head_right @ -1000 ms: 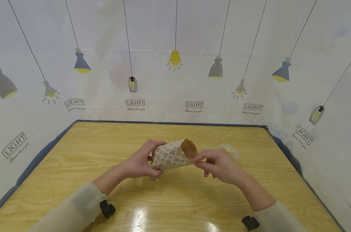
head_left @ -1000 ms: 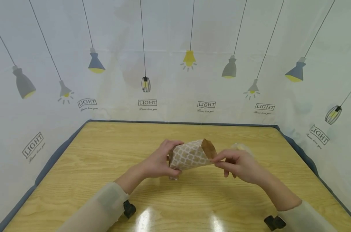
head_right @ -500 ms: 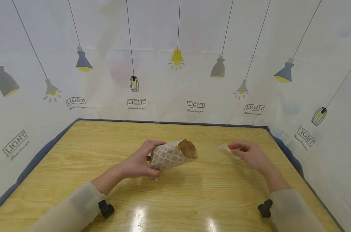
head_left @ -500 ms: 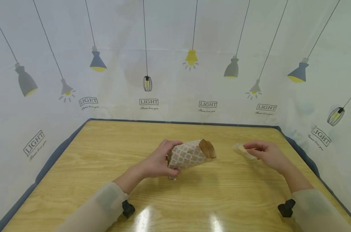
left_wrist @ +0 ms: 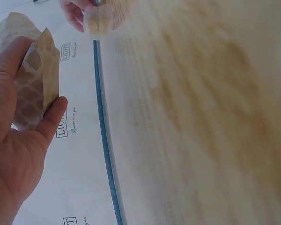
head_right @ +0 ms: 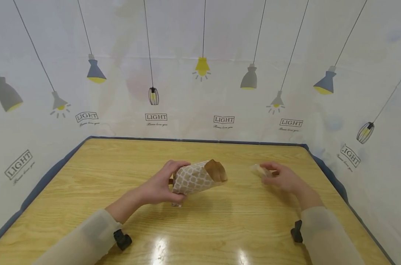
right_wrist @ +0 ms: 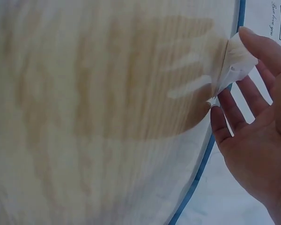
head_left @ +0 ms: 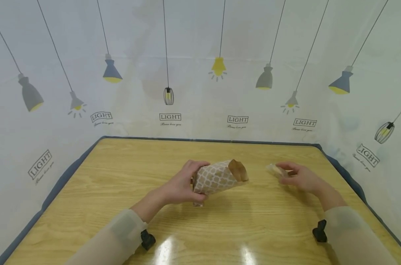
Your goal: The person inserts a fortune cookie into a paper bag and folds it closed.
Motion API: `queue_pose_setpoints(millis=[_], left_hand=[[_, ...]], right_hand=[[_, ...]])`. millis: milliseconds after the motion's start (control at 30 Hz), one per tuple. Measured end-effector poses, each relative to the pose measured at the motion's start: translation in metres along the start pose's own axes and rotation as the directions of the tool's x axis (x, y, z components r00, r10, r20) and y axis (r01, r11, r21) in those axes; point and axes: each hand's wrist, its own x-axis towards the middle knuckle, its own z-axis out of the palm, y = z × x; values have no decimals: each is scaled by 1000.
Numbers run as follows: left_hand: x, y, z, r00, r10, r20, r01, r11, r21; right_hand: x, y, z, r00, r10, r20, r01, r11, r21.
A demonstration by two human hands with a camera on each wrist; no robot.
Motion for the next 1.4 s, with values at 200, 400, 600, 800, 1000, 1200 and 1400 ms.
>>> queue_pose_setpoints(millis=[200, 400, 600, 800, 1000, 1200, 1400], left_hand=[[0, 1, 0, 1000, 4, -10, -4, 1000, 12], [0, 1, 1, 1000, -4, -6, 4, 1000, 13], [0, 2, 1, 1000, -1, -17, 1, 1000, 28], [1, 3, 1, 1000, -6, -13, 7, 1000, 28], [2, 2, 3, 1000, -8, -9, 9, 1000, 16], [2, 4, 6, 1000, -7, 3, 7, 1000, 12], [4, 8, 10, 1000, 14, 17, -15, 999, 28]], right_hand=[[-1, -2, 4, 1000, -23, -12, 23, 999, -22], [-19, -22, 8, 995, -81, -60, 76, 994, -72], [-48, -54, 9, 974, -168, -154, 168, 986, -15], [-72, -94, 15, 916, -263, -303, 294, 954, 61], [-80, -132, 26, 826, -415, -381, 474, 877, 73], [-73, -150, 36, 805, -482, -346, 481, 871, -95], [-67, -164, 53, 794, -483, -369, 441, 876, -197]])
